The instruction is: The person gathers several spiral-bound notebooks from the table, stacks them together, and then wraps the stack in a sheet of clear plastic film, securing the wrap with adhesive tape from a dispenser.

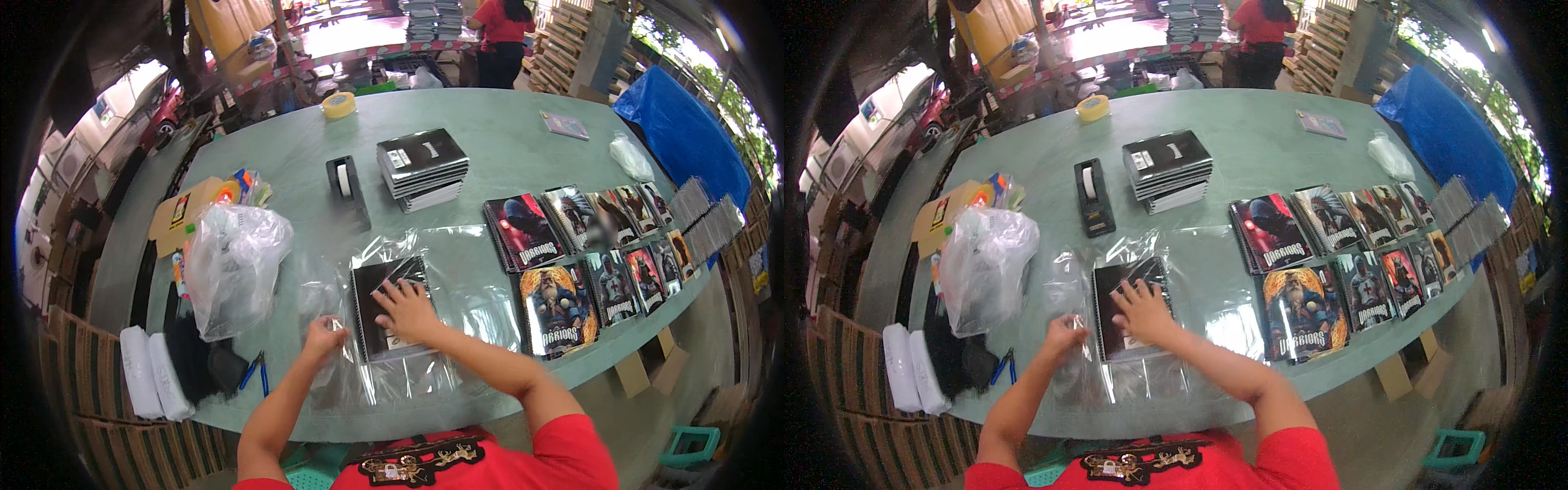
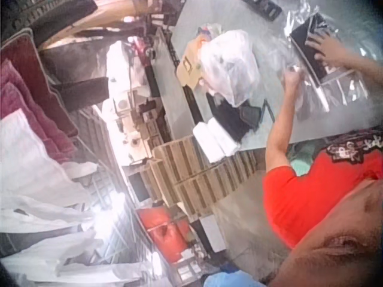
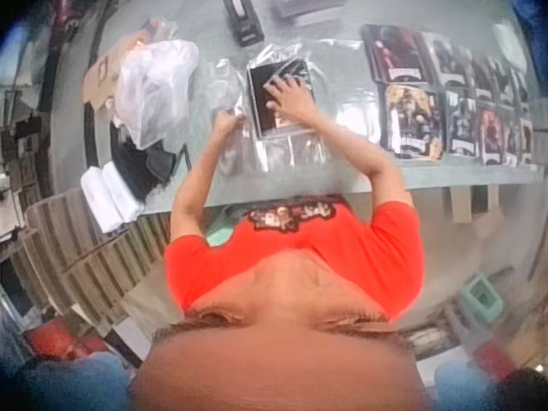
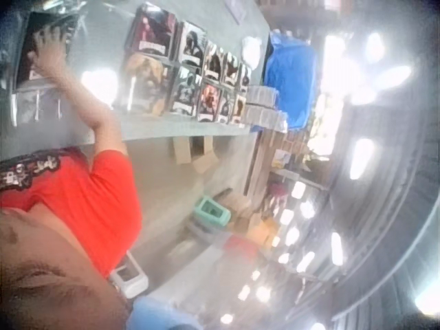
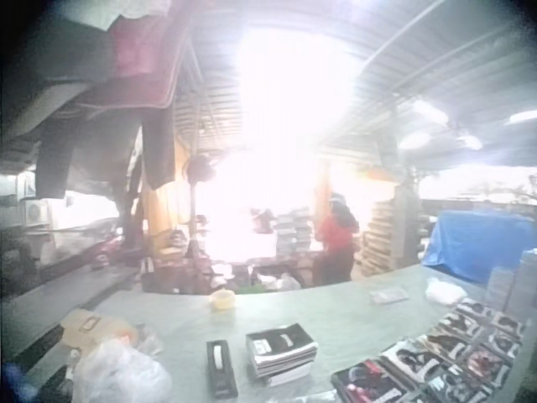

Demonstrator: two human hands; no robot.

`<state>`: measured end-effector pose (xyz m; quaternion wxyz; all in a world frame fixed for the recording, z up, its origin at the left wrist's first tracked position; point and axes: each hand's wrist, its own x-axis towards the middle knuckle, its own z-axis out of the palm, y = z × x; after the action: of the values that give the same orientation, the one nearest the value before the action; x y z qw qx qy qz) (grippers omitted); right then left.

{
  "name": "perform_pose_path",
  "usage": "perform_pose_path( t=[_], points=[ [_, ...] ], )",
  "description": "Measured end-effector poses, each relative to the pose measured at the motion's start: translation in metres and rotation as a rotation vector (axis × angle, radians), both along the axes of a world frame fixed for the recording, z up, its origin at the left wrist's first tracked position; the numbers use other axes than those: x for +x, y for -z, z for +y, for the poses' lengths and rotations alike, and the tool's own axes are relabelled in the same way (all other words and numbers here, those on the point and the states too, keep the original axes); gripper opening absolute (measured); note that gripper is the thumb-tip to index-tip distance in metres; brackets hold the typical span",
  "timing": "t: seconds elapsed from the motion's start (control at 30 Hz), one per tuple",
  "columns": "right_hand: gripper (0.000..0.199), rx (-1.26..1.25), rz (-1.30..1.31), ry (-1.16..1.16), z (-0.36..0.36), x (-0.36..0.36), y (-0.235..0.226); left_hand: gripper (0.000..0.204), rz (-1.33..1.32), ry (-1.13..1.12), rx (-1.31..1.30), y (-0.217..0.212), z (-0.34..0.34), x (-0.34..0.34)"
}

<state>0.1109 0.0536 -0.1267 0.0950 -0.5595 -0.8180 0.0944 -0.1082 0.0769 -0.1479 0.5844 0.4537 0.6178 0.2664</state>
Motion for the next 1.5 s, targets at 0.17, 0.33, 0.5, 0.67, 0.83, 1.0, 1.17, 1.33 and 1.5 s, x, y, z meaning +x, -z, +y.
perform_pose_path(
  t=[0.17, 0.33, 0.5, 0.67, 0.83, 1.0, 1.17, 1.33, 1.5],
  points=[
    [0.096, -0.222, -0.102, -0.213, 0.023, 0.030, -0.029, 0.015, 0.048, 0.139, -0.010, -0.042, -0.007, 0.003],
    [0.106, -0.226, -0.085, -0.218, 0.025, 0.039, -0.023, 0.021, 0.324, 0.567, 0.460, -0.064, 0.000, 0.041],
    [0.102, -0.047, 0.042, -0.176, 0.016, -0.008, 0.007, 0.035, -0.128, 0.980, 0.899, -0.015, -0.022, 0.128],
    [0.107, 0.132, -0.071, -0.072, 0.019, -0.003, 0.061, 0.035, 0.038, 0.418, 0.817, -0.120, -0.014, 0.152],
    [0.107, -0.059, 0.083, -0.145, 0.011, -0.009, 0.008, 0.060, 0.729, -0.099, 0.760, -0.042, 0.011, 0.023],
    [0.106, -0.109, 0.052, -0.129, 0.014, -0.005, 0.005, 0.055, 0.349, -0.245, 0.094, 0.007, 0.013, -0.010],
    [0.106, -0.116, 0.035, -0.137, 0.012, -0.001, -0.001, 0.029, 0.383, 0.026, 0.372, 0.041, 0.025, -0.004],
    [0.107, -0.136, 0.004, -0.181, 0.002, 0.034, -0.003, 0.027, 0.332, 0.091, 0.226, 0.021, 0.008, 0.031],
    [0.108, -0.146, -0.023, -0.205, -0.007, 0.051, -0.008, 0.021, 0.279, 0.115, 0.331, 0.003, 0.007, 0.022]
  ],
)
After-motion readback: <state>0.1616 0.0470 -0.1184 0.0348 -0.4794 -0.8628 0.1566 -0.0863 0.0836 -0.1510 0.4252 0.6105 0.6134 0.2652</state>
